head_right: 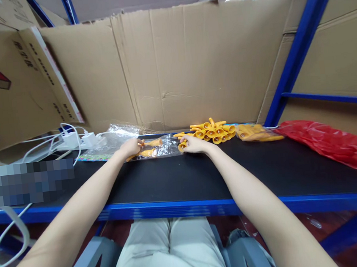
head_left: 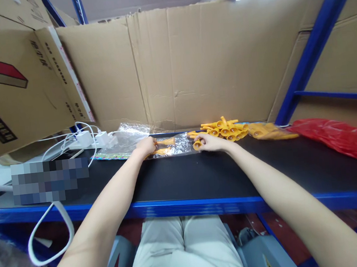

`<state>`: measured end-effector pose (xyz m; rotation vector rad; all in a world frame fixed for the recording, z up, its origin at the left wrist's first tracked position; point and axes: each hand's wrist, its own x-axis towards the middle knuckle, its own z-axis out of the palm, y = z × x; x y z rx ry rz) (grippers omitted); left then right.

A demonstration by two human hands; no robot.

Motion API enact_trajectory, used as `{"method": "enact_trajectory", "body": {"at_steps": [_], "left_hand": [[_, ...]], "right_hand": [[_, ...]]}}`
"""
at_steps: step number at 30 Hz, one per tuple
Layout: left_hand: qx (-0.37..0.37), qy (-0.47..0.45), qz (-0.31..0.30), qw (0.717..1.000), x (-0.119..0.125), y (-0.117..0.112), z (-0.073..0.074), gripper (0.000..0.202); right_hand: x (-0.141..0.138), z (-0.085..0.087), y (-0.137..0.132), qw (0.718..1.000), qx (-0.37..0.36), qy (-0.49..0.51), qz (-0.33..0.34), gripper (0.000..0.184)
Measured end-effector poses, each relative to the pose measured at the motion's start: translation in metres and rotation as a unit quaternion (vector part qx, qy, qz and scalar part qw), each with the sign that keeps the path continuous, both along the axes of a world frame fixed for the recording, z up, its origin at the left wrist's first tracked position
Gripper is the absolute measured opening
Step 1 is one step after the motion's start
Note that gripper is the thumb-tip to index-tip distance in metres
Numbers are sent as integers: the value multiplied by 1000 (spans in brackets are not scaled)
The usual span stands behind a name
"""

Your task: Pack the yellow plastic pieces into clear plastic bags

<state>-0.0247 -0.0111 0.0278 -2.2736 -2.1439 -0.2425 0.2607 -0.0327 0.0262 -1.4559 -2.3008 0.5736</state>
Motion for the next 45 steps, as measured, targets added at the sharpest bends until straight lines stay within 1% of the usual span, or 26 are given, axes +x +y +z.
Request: {"method": "enact_trajectory", "body": {"at_steps": [3, 6, 10, 12, 15, 19, 21, 25, 30, 35, 37, 38, 40, 41, 42, 43, 45], "left_hand": [[3, 3, 6, 1000, 0, 0, 0, 38], [6, 3, 4, 1000, 0, -1, 0, 37], [5, 1, 3, 1000, 0, -1, 0, 38], [4, 1, 3, 1000, 0, -1, 0, 36], [2, -3, 6, 1000, 0, -1, 0, 33], [-1, -7, 7, 1000, 0, 0, 0, 34], [0, -6, 5, 1000, 0, -1, 0, 33], [-3, -3, 3, 1000, 0, -2, 1, 33], [-3, 1, 5, 1000, 0, -2, 1, 36], [-3, 0, -1, 1000, 0, -1, 1, 35], [-5, 2, -4, 1000, 0, -1, 1, 34], [-5, 2, -4, 1000, 0, -1, 1, 34], [-5, 1, -2, 1000, 0, -1, 1, 35], [-4, 0, -2, 1000, 0, -1, 1, 35], [-5, -2, -3, 1000, 0, -1, 1, 36], [-5, -3, -4, 1000, 0, -1, 1, 36], [-6, -6, -6, 1000, -1, -1, 1, 36]], "right_hand": [[5, 5, -4, 998, -47, -22, 33, 54], [7, 7, -7, 997, -37, -59, 35, 63], [7, 10, -11, 993, 30, -109, 22, 51], [6, 12, -14, 991, 47, -128, 7, 47], [6, 17, -18, 987, 48, -153, -20, 43], [4, 25, -24, 986, 29, -161, -36, 25], [4, 28, -26, 986, 22, -162, -43, 20], [4, 28, -26, 984, 17, -164, -65, 19], [-1, 24, -22, 977, 70, -182, -82, 10], [-2, 28, -21, 977, 99, -150, -112, 30], [4, 31, -22, 972, 106, -165, -128, 26], [9, 32, -22, 969, 92, -183, -135, 21], [17, 33, -22, 963, 19, -227, -141, 14], [21, 32, -22, 959, -21, -243, -143, 14], [25, 32, -22, 955, -44, -254, -144, 15], [27, 31, -21, 953, -48, -261, -145, 15], [30, 30, -19, 954, -12, -264, -142, 13]]}}
